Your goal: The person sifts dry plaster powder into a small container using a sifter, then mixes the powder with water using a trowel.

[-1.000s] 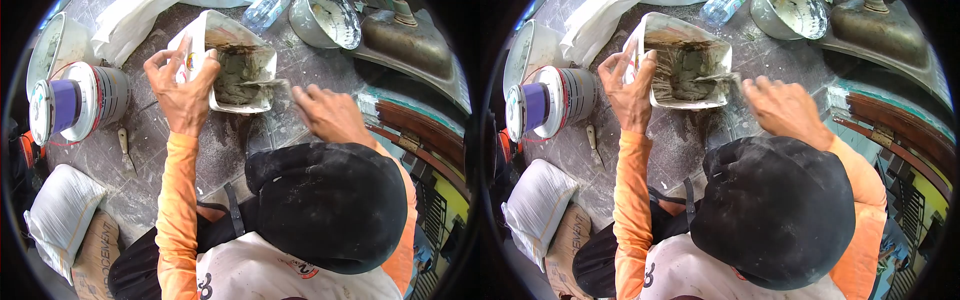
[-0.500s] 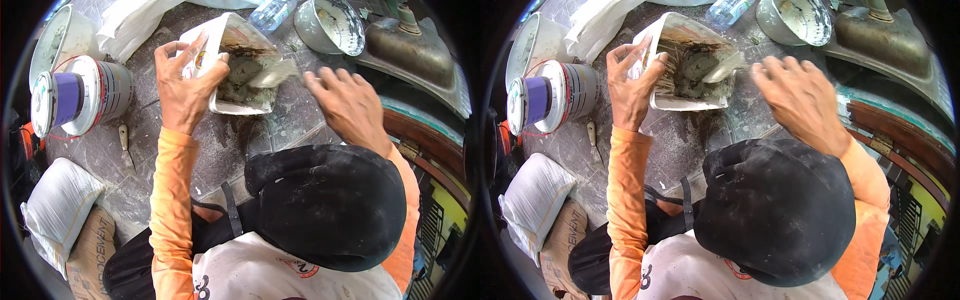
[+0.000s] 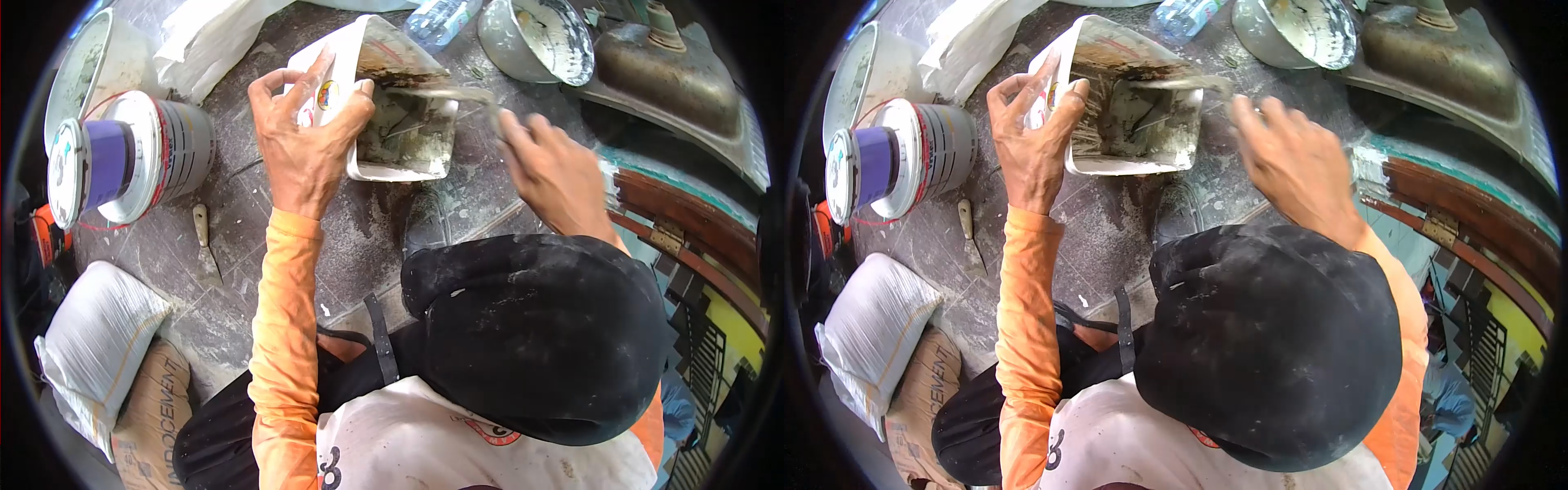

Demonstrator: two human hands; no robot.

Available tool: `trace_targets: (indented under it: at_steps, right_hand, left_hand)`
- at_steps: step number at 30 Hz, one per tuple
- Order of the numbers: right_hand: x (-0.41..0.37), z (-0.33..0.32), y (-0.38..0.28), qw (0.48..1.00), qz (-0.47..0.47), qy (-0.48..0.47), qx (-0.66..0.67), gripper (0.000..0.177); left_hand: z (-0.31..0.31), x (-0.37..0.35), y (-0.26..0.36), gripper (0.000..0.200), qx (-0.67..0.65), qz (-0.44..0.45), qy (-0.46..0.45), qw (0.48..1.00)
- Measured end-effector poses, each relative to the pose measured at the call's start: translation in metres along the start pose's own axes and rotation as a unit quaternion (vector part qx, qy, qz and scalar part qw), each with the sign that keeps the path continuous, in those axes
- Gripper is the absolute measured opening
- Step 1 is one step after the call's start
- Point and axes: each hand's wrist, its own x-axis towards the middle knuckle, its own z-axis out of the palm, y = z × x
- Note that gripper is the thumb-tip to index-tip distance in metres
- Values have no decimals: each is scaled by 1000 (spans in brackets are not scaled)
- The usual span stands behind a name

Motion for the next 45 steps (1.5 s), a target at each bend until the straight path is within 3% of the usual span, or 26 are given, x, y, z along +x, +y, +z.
trace_targets:
  at_steps: [3, 6, 8, 12, 14, 15, 19, 24, 27, 29, 30, 33, 36, 37, 40, 42, 45]
  right_hand:
    - [7, 62, -16, 999, -15, -34, 30, 33]
    - [-19, 34, -12, 991, -31, -77, 102, 33]
    - [-30, 12, -3, 988, -20, -114, 97, 35]
    - [-23, -17, -6, 982, 24, -154, 109, 37]
    - [-14, -10, -19, 949, 20, -278, 144, 36]
    - [-11, 10, -20, 967, -10, -196, 161, 33]
    - [19, 20, -1, 988, -28, -122, 95, 26]
    - [10, -26, 17, 996, -83, -18, 6, 23]
    - [9, -5, 10, 988, -132, 35, -70, 35]
    - [2, 51, 3, 990, -137, 33, -8, 36]
    - [2, 64, 6, 991, -126, 33, 41, 36]
    - [5, 66, 18, 992, -111, 28, 53, 39]
    - [15, 55, 11, 990, -101, 23, 98, 43]
    - [22, 42, 9, 986, -101, 78, 103, 43]
    - [34, 7, 29, 979, -59, 115, 159, 46]
    - [39, -6, 27, 983, -58, 90, 152, 45]
    - [48, 24, 14, 990, -122, 59, 27, 44]
  left_hand:
    - [8, -3, 6, 61, 30, 44, 16, 998]
    - [4, -2, 6, 61, 1, 8, 31, 999]
    - [10, 0, 8, 60, 11, 43, 33, 998]
    - [9, -4, 8, 60, 5, 23, 13, 1000]
    - [9, 0, 13, 62, -34, -14, 0, 999]
    - [8, 2, 9, 63, -6, 6, -3, 1000]
    - [3, 0, 17, 61, 63, 50, -39, 996]
    - [-6, -2, 18, 52, 18, -18, -49, 998]
    - [-13, 1, 14, 62, -10, -35, -69, 997]
    - [-18, 9, 8, 78, 37, 10, -96, 995]
    - [-29, 17, 7, 95, 53, -76, -160, 983]
    - [-54, 28, -17, 105, -211, -193, -252, 925]
    - [-60, 19, -59, 97, -223, -185, -214, 933]
    - [-61, 12, -70, 94, -246, -205, -214, 923]
    - [-59, -9, -82, 92, -331, -315, -191, 869]
    - [-53, -22, -96, 92, -345, -344, -175, 855]
    - [-50, -21, -101, 90, -355, -356, -168, 848]
